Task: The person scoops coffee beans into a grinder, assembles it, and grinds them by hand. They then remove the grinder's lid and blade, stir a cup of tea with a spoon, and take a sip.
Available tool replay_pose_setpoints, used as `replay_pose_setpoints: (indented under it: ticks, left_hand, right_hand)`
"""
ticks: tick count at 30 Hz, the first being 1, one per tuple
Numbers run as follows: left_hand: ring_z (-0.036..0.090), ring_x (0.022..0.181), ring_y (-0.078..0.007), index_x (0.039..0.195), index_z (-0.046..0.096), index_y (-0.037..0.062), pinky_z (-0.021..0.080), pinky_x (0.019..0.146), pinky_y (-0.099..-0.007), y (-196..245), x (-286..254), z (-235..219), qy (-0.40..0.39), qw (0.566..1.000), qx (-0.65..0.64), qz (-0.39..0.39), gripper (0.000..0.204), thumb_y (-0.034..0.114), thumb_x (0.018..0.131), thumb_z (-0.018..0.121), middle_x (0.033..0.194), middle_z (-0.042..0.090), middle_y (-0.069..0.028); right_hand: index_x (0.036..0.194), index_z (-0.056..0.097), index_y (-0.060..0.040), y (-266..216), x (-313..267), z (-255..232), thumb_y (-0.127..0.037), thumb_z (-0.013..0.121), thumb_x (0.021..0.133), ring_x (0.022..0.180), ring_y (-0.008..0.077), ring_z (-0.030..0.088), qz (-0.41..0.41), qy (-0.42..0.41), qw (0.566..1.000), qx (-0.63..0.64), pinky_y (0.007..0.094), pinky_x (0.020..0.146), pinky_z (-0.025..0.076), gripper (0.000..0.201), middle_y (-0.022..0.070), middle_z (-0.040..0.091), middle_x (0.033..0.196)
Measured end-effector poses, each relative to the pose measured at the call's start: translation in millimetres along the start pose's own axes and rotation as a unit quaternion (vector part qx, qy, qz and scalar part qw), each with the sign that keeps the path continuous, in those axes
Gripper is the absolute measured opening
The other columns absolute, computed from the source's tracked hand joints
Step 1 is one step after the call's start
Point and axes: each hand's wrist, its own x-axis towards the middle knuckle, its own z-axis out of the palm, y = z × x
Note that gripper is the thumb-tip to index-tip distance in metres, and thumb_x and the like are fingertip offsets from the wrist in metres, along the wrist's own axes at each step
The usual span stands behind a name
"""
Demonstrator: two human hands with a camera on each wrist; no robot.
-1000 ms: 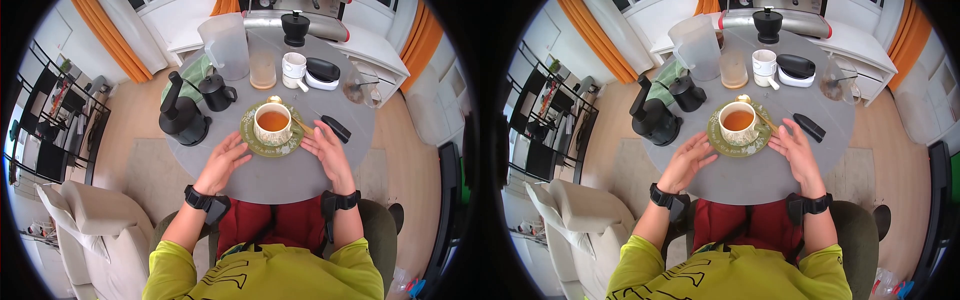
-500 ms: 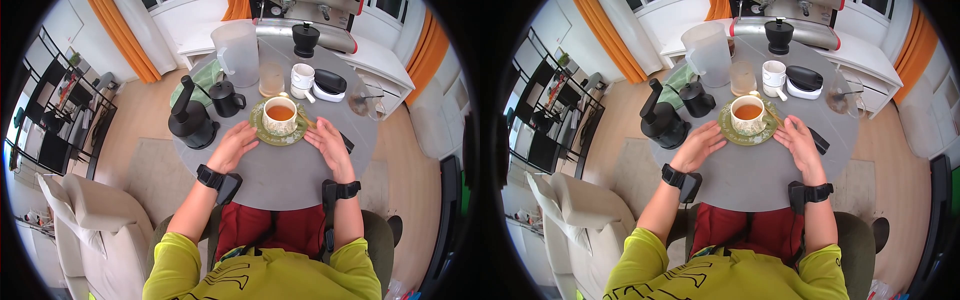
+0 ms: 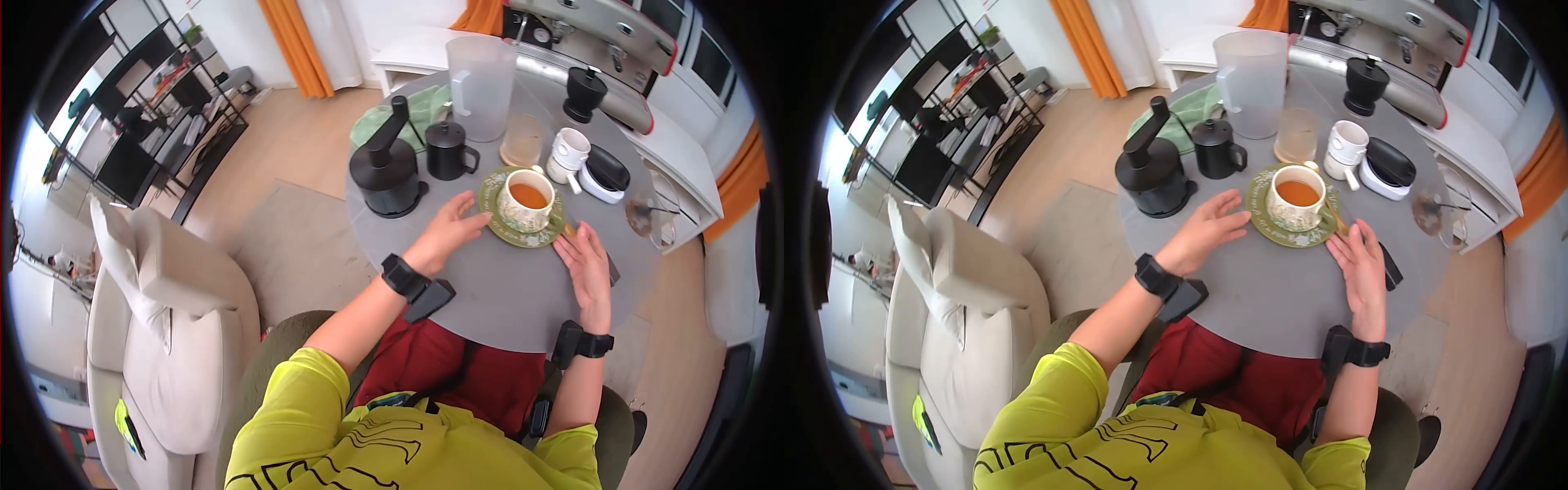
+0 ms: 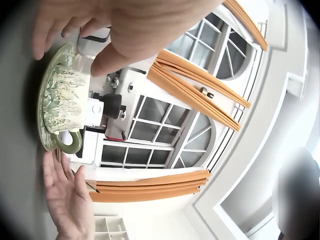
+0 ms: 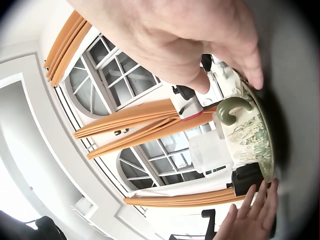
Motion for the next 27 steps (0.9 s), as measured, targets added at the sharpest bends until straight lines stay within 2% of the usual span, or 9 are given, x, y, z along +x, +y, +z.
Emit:
replay_pose_setpoints:
  ticks: [1,3,4,7,9,13,15,16,27]
  left_hand:
    - [0.048,0.132,-0.0230,0.150,0.024,-0.0047,0.046,0.102,-0.0343,-1.4,-9.1,-4.3,0.008,1.000,0.000,0.001,0.068,0.014,0.096,0.061,0.146,0.044,-0.0161]
    - [0.056,0.123,-0.0200,0.146,0.035,0.0012,0.049,0.095,-0.0314,3.9,-40.2,-11.9,0.023,0.992,0.004,0.126,0.057,0.007,0.095,0.061,0.142,0.048,-0.0135]
    - [0.061,0.109,-0.0136,0.139,0.044,0.0062,0.050,0.087,-0.0265,3.2,-51.0,-18.5,0.057,0.980,-0.011,0.190,0.052,0.003,0.091,0.065,0.130,0.055,-0.0087]
    - [0.058,0.098,-0.0140,0.127,0.050,0.0048,0.049,0.084,-0.0289,-2.8,-69.4,-56.2,0.241,0.925,0.123,0.268,0.050,0.005,0.084,0.074,0.110,0.054,-0.0064]
    - [0.054,0.115,-0.0221,0.138,0.039,0.0023,0.047,0.095,-0.0363,0.2,-69.6,-82.9,0.303,0.891,0.211,0.263,0.074,0.013,0.079,0.081,0.125,0.050,-0.0134]
    - [0.039,0.134,-0.0282,0.151,0.017,0.0021,0.037,0.109,-0.0431,12.7,-46.8,-108.8,0.302,0.885,0.262,0.240,0.104,0.015,0.075,0.085,0.145,0.038,-0.0158]
    - [0.028,0.143,-0.0305,0.154,0.001,-0.0001,0.031,0.113,-0.0440,12.8,-29.0,-111.4,0.254,0.920,0.226,0.194,0.122,0.017,0.071,0.088,0.152,0.030,-0.0186]
    - [0.035,0.139,-0.0303,0.154,-0.005,-0.0003,0.032,0.113,-0.0409,8.2,-17.5,-114.6,0.244,0.924,0.213,0.201,0.128,0.018,0.070,0.089,0.150,0.033,-0.0199]
    - [0.049,0.126,-0.0312,0.149,0.012,0.0020,0.042,0.105,-0.0385,2.7,3.0,-108.3,0.283,0.901,0.239,0.228,0.116,0.022,0.066,0.090,0.139,0.041,-0.0226]
  right_hand:
    - [0.142,0.031,0.0072,0.8,-1.2,-0.9,-0.030,0.057,0.101,0.120,0.0301,0.057,-0.019,0.016,1.000,-0.008,0.0386,0.104,0.047,0.061,0.0246,0.051,0.131]
    - [0.144,0.031,0.0047,4.6,-8.6,-5.5,-0.026,0.056,0.101,0.121,0.0293,0.056,-0.025,0.031,0.999,-0.014,0.0382,0.106,0.046,0.058,0.0232,0.051,0.132]
    - [0.145,0.031,0.0028,5.7,-15.2,-8.0,-0.025,0.056,0.101,0.122,0.0294,0.055,-0.064,0.053,0.996,-0.028,0.0387,0.106,0.045,0.057,0.0221,0.051,0.133]
    - [0.145,0.034,-0.0020,5.3,-38.9,-9.9,-0.024,0.055,0.102,0.123,0.0281,0.054,-0.113,0.081,0.988,-0.060,0.0396,0.107,0.044,0.053,0.0185,0.051,0.135]
    - [0.144,0.036,-0.0016,4.1,-55.0,-3.4,-0.023,0.054,0.102,0.118,0.0256,0.057,-0.129,0.097,0.983,-0.086,0.0385,0.104,0.045,0.050,0.0174,0.052,0.133]
    - [0.143,0.037,-0.0020,8.0,-82.7,11.2,-0.021,0.053,0.102,0.110,0.0230,0.059,-0.119,0.091,0.985,-0.087,0.0373,0.099,0.047,0.048,0.0164,0.054,0.129]
    - [0.142,0.038,-0.0028,9.1,-94.9,14.3,-0.020,0.053,0.102,0.105,0.0218,0.060,-0.133,0.086,0.982,-0.099,0.0366,0.095,0.049,0.046,0.0157,0.055,0.126]
    - [0.142,0.038,-0.0028,8.7,-99.5,13.9,-0.020,0.053,0.102,0.105,0.0218,0.060,-0.131,0.088,0.983,-0.097,0.0366,0.095,0.049,0.046,0.0157,0.055,0.126]
    - [0.142,0.040,-0.0030,-1.5,-133.9,-10.2,-0.017,0.053,0.101,0.100,0.0194,0.061,-0.146,0.108,0.978,-0.099,0.0342,0.090,0.050,0.045,0.0128,0.058,0.120]
